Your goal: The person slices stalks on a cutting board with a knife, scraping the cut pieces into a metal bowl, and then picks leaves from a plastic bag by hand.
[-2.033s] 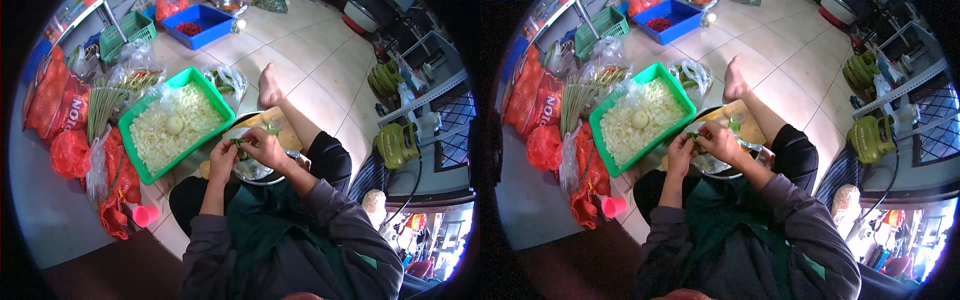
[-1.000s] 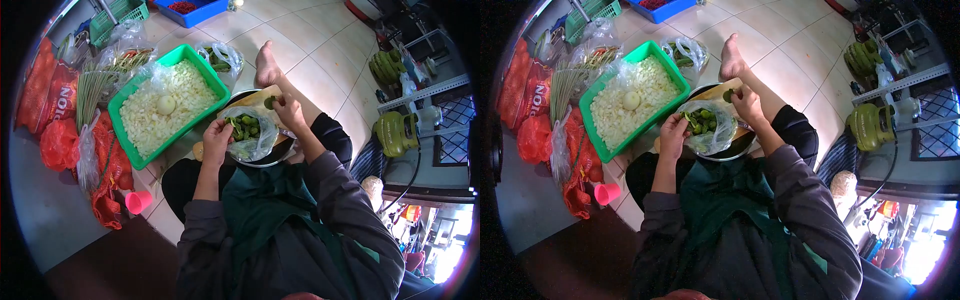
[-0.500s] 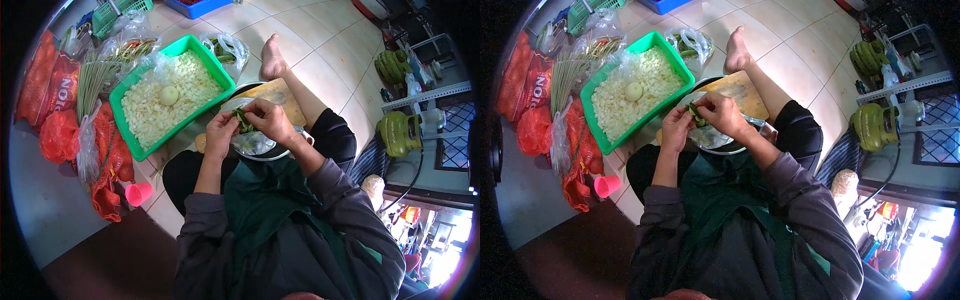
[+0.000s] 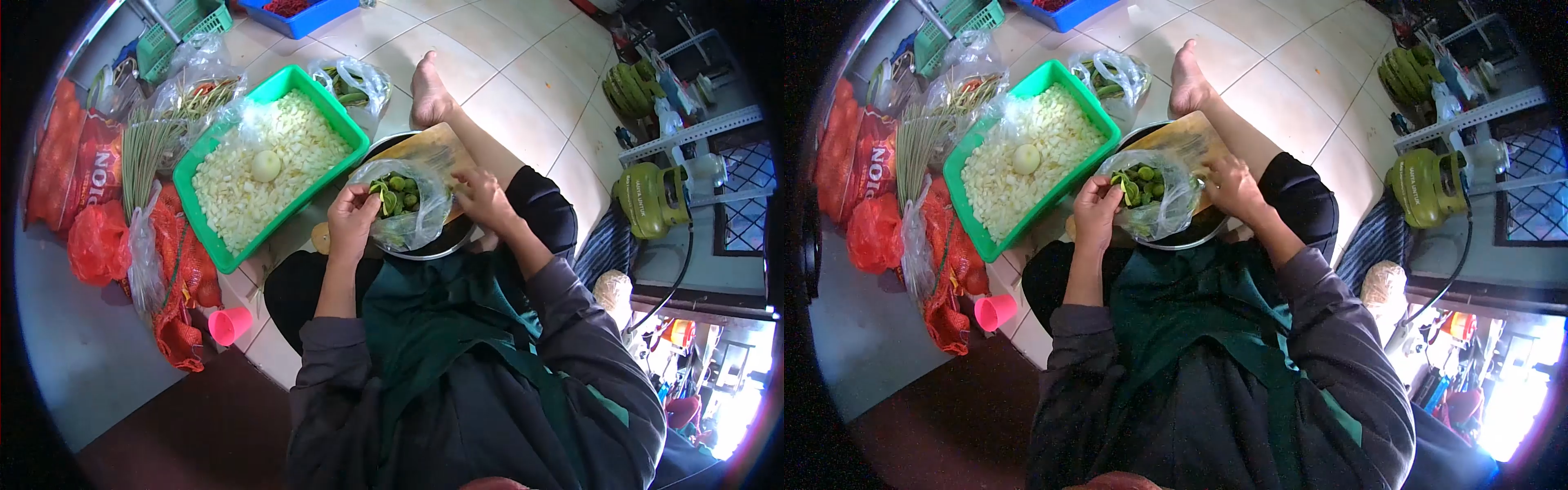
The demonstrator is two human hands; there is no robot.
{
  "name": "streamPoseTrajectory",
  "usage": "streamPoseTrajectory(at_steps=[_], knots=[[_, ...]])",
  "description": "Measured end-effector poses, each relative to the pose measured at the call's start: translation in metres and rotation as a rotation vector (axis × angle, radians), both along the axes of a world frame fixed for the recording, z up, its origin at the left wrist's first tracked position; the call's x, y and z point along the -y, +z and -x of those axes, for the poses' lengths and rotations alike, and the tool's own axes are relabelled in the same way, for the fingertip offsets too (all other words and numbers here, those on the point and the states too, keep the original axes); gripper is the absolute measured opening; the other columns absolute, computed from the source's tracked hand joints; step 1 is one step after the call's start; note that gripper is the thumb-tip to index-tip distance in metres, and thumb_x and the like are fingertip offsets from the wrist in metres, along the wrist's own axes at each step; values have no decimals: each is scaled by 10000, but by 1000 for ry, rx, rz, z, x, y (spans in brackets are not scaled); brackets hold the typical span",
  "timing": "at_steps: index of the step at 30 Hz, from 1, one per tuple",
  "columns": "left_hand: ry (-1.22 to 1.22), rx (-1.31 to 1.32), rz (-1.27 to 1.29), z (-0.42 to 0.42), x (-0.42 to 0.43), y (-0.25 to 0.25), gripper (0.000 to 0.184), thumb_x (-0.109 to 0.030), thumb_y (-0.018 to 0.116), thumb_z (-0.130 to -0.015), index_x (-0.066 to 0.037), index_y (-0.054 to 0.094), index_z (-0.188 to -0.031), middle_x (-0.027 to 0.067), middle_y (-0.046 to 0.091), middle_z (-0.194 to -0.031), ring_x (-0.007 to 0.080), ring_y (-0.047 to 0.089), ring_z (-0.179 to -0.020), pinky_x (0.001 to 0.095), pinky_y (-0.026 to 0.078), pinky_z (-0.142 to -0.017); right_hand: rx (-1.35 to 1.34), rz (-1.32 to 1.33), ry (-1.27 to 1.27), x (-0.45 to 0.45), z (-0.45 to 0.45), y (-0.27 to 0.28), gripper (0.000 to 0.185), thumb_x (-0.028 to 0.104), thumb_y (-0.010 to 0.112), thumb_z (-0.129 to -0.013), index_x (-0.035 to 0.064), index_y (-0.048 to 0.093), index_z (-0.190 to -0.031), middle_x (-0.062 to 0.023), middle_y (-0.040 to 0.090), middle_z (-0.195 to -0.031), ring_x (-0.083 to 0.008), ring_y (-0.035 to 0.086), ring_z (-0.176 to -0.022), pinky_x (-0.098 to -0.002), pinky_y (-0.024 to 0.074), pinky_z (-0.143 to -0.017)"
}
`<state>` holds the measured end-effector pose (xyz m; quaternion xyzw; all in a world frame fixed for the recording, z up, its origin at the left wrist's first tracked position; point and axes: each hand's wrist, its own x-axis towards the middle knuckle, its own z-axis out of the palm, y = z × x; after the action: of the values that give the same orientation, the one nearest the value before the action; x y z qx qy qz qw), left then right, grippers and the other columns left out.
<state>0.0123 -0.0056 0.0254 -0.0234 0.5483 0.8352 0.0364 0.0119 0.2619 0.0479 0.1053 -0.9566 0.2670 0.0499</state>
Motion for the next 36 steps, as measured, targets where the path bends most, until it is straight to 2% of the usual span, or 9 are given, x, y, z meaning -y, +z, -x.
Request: streamPoseTrajectory(at_steps=[1, 8, 13, 16, 19, 22, 28, 32, 36], knots=[[0, -22, 23, 0, -1, -1, 132, -18, 675, -885, -35, 620, -1004, -22, 612, -863, 32, 548, -732, 184, 445, -635, 110, 30, 2, -2, -9, -1, 350, 189, 669, -814, 83, 630, -1145, -180, 591, -1051, -362, 551, -1092, -465, 426, -978], [-72, -163, 214, 6, -15, 16, 169, 35, 662, -869, -10, 598, -1018, 4, 616, -890, 48, 565, -766, 206, 471, -693, 83, -123, 24, 3, -13, -11, 347, 190, 662, -832, 126, 616, -1169, -161, 576, -1094, -359, 546, -1104, -472, 445, -963], [-194, -286, 327, 26, -60, 60, 192, 46, 666, -853, -19, 552, -993, 33, 617, -874, 68, 585, -758, 217, 484, -702, 93, -13, -68, -6, -18, -9, 317, 144, 601, -819, 46, 623, -1120, -208, 579, -1079, -399, 564, -1049, -464, 466, -949], [-265, -333, 610, 47, -90, 72, 149, -4, 681, -848, -28, 561, -935, 34, 626, -813, 92, 621, -733, 242, 501, -663, 136, 98, -146, -17, -20, 1, 319, 172, 565, -827, -11, 604, -1085, -258, 584, -1094, -450, 562, -1034, -494, 465, -954], [-232, -393, 827, 71, -105, 47, 145, -57, 691, -822, -26, 578, -908, 109, 680, -798, 205, 689, -744, 316, 527, -682, 79, 194, -200, -29, -25, 23, 271, 143, 536, -838, -61, 582, -1011, -295, 612, -995, -472, 554, -1052, -497, 485, -919], [-187, -402, 994, 82, -108, 31, 151, -69, 680, -807, -28, 598, -927, 154, 694, -807, 296, 698, -756, 372, 532, -705, 12, 220, -216, -42, -30, 12, 278, 105, 525, -850, -71, 551, -1064, -313, 622, -971, -475, 576, -1020, -503, 494, -881], [-210, -273, 1216, 97, -103, 14, 209, -116, 703, -764, -5, 613, -916, 176, 692, -827, 319, 685, -788, 399, 531, -753, -23, 467, -210, -31, -36, 5, 349, 49, 504, -882, -57, 476, -1213, -321, 622, -930, -469, 630, -892, -506, 506, -807], [-250, -139, 1275, 106, -105, 20, 263, -136, 709, -733, -7, 637, -951, 155, 710, -861, 288, 694, -812, 382, 534, -768, -13, 173, -156, -14, -38, -16, 461, 68, 486, -895, -8, 420, -1345, -284, 631, -928, -371, 666, -830, -423, 553, -696], [-282, -31, 1286, 110, -105, 17, 318, -187, 727, -721, -38, 686, -999, 128, 729, -879, 243, 702, -819, 350, 536, -771, -114, -49, -50, -10, -41, -33, 628, 60, 515, -857, 1, 318, -1450, -262, 625, -947, -368, 661, -803, -403, 556, -683]])
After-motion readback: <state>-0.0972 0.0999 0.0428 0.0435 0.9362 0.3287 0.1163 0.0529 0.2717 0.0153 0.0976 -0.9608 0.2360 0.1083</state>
